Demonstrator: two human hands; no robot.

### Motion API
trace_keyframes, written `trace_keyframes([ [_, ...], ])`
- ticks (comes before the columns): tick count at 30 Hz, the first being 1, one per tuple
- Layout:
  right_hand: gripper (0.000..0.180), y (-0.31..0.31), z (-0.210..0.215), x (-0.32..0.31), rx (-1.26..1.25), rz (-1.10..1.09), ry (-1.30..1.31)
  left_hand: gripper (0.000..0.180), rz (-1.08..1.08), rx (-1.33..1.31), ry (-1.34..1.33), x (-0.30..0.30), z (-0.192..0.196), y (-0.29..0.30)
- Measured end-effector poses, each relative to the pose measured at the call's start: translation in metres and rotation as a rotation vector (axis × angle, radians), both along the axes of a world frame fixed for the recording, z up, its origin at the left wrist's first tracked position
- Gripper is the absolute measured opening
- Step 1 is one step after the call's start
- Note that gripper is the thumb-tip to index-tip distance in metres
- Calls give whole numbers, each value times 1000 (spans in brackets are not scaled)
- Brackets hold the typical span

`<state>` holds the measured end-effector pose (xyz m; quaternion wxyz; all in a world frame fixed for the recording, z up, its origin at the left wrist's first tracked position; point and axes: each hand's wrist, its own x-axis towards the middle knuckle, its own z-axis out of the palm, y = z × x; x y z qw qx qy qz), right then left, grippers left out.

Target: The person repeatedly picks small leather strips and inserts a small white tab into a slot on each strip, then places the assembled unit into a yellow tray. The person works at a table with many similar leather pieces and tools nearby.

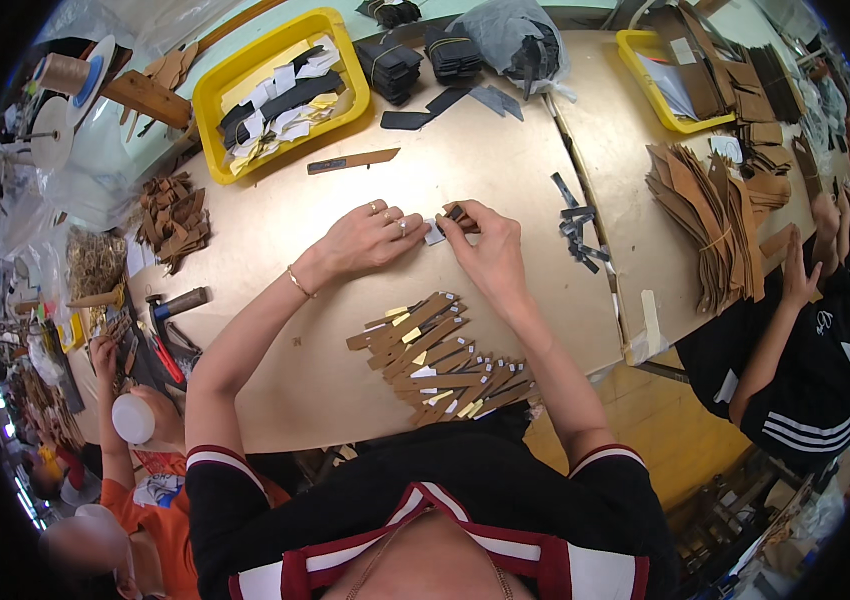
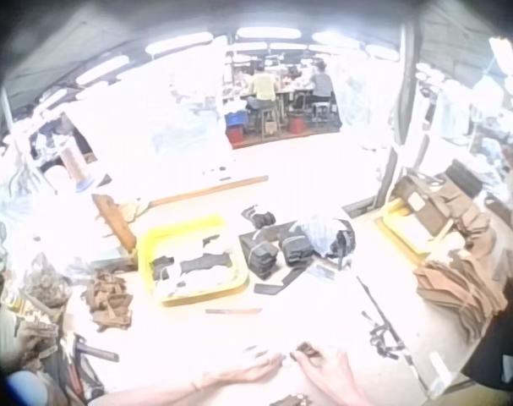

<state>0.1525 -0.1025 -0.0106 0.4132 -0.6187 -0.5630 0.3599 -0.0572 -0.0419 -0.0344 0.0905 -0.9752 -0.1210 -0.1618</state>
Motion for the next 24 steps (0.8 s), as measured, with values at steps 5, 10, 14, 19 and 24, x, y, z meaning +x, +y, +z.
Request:
trace_keyframes([
  [5, 18, -2, -1, 1, -54, 4, -30, 29, 23, -92, 61, 4, 1, 2],
  [10, 21, -8, -6, 3, 64, 28, -87, 26, 45, -168, 106, 7, 5, 4],
  [14, 25, -17, -8, 4, 164, 138, -162, 28, 99, -340, 44, 7, 10, 0],
  [19, 34, -32, -11, -3, 299, 253, -401, 45, 202, -722, -57, 3, 15, -7],
  [24, 38, -33, -13, -8, 306, 292, -603, 52, 507, -816, -475, -13, 14, -10],
])
